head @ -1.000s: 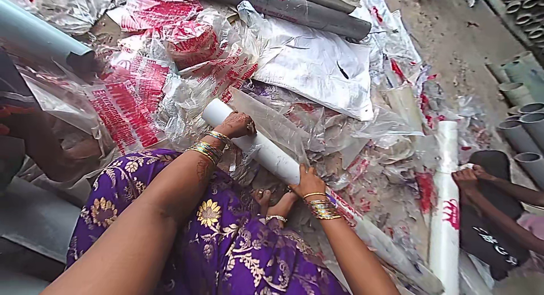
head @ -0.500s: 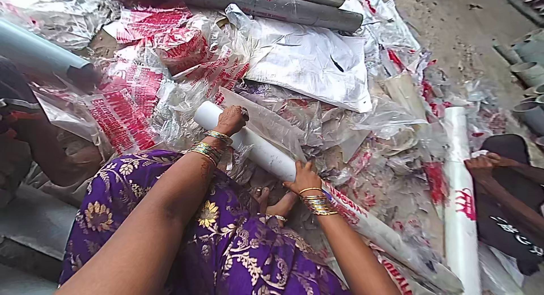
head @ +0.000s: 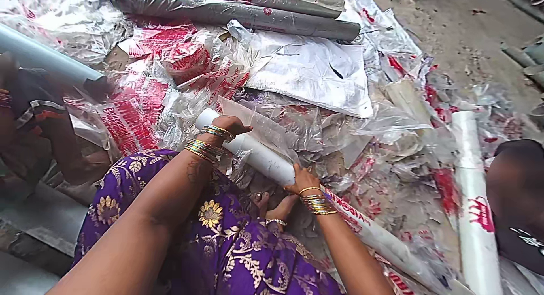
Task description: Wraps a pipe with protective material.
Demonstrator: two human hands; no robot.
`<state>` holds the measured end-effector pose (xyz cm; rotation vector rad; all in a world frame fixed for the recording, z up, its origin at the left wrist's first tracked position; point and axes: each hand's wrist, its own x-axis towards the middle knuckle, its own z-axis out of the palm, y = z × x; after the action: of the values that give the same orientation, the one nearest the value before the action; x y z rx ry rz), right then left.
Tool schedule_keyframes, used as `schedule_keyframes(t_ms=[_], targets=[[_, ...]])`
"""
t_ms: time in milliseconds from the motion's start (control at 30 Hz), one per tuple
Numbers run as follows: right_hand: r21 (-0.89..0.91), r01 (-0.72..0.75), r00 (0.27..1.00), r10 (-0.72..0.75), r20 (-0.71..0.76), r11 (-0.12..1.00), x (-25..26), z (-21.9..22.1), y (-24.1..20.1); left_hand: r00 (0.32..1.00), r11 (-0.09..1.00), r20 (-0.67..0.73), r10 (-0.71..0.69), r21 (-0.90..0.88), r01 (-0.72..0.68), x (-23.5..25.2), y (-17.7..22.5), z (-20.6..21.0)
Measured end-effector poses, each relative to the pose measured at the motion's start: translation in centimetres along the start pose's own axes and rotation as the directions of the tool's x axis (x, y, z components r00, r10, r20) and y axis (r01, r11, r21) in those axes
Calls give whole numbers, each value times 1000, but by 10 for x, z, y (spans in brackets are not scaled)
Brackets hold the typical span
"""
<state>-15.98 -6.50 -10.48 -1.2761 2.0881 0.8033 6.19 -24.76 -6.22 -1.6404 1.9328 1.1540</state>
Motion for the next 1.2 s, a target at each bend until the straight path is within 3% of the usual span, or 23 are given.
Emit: schedule_keyframes(t_ms=[133,267,333,467,533,600,700,833,1100,1200], targets=[[-11,-3,1000,3,-6,1000,0,3,-2,989,994,108,-102,43,98,-2,-9,42],[7,-1,1000,1,-13,1000,-1,6,0,978,990,155,-137,-11,141,3,-6,50],[8,12,1000,-12,-16,1000,-2,6,0,976,997,204,-82,18,80,1,2,43],[14,17,1000,-17,-17,1000,-2,6,2,986,991,164,29,-131,-8,-31,27,39],[10,14,1000,-14,-20,1000,-2,6,2,968,982,172,183,-76,-172,-3,6,40],[10,12,1000,-12,-23,1000,-1,6,2,944,959,186,273,-136,-251,15,-6,39],[13,12,1000,-12,-22,1000,0,7,1,970,924,131,206,-352,-149,17,1,40],[11,6,1000,-6,-12,1000,0,6,0,988,886,104,114,-461,-53,24,16,41],[8,-12,1000,12,1,1000,1,1,-5,997,699,-28,66,-712,-66,14,29,43],[6,-18,1000,18,-2,1000,-1,-1,-8,997,555,-72,24,-829,-73,1,34,35]])
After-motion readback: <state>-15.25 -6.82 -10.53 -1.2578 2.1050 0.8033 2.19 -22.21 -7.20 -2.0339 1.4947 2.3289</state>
